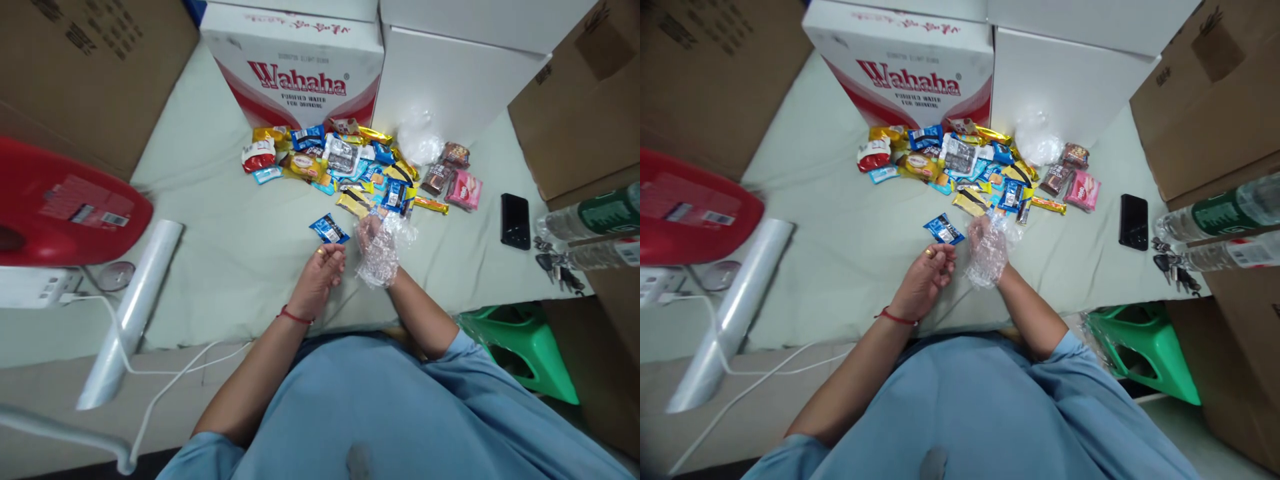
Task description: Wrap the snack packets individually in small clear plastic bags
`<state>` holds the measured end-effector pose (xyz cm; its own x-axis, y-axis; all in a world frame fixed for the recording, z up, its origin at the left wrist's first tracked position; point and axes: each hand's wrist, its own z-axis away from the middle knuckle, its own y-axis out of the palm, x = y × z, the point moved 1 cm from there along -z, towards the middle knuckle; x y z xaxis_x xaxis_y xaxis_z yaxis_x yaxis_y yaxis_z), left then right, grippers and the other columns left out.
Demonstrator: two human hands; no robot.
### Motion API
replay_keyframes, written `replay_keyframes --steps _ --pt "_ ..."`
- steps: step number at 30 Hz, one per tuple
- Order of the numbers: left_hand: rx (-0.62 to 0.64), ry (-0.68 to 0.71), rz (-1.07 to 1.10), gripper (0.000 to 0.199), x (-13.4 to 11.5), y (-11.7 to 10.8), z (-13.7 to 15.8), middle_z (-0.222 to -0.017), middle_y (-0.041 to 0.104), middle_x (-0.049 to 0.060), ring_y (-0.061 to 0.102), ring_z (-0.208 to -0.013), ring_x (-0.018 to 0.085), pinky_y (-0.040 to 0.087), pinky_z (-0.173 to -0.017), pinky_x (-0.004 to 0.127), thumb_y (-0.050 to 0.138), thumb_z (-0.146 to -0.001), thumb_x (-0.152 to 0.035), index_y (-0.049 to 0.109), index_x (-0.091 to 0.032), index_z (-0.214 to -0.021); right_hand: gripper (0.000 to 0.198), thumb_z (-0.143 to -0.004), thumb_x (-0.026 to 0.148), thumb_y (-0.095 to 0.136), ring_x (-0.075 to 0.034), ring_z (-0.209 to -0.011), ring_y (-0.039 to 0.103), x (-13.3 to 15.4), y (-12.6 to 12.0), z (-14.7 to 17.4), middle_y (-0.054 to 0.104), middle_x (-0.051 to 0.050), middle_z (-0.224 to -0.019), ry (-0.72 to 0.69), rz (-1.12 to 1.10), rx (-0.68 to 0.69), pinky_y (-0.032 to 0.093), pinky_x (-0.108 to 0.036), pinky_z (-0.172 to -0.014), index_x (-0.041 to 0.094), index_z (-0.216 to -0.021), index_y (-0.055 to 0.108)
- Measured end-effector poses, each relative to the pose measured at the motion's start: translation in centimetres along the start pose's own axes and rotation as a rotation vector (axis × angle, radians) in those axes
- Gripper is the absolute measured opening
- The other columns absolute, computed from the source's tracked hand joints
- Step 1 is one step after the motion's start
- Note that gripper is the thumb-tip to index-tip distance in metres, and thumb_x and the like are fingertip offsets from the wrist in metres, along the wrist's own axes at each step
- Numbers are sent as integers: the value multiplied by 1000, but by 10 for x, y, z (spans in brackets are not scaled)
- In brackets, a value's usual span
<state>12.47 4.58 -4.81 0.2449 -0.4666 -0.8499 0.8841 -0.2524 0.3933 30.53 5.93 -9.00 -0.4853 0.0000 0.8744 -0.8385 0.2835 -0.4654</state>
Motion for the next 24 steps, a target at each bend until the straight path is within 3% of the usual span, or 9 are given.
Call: replay_keyframes --steps 4,8,10,16,20,24 --pt "-132 289 -385 56 13 20 -2 -103 66 5 60 -80 16 48 -62 26 93 -66 -50 67 -22 -107 15 -101 37 52 -24 -85 59 -6 4 -1 64 -7 -95 23 60 -5 49 -41 -86 24 -98 58" --pt "-72 373 -571 24 23 25 -1 -85 73 3 64 -72 18 50 -67 31 85 -75 -32 74 -24 -95 12 -99 35 54 -24 -85 61 -11 4 -6 64 -6 -89 46 68 -68 51 -41 -87 25 -96 59" --pt "-85 374 -540 13 24 19 2 -83 76 3 67 -72 19 51 -68 32 77 -83 -33 77 -25 -93 11 -96 34 55 -25 -89 63 -11 2 -9 64 -6 -89 56 59 -109 51 -41 -88 25 -92 59" --pt "-344 383 -437 23 13 -15 10 -89 77 3 67 -78 17 51 -73 27 73 -88 -43 78 -22 -97 13 -90 37 59 -21 -71 59 2 -5 -4 63 -1 -77 54 37 -114 47 -34 -71 25 -90 58" --pt "-525 341 -259 26 9 -39 7 -84 72 1 62 -72 13 51 -68 24 75 -85 -44 73 -20 -94 12 -91 36 56 -16 -63 53 8 -9 -4 59 3 -70 64 -35 -136 44 -29 -68 24 -89 58" --pt "-616 307 -84 33 7 -58 8 -84 67 -1 63 -73 12 53 -63 22 79 -79 -47 65 -20 -91 15 -87 38 58 -15 -63 51 4 -10 -9 57 5 -68 121 -158 -134 41 -27 -64 23 -89 59"
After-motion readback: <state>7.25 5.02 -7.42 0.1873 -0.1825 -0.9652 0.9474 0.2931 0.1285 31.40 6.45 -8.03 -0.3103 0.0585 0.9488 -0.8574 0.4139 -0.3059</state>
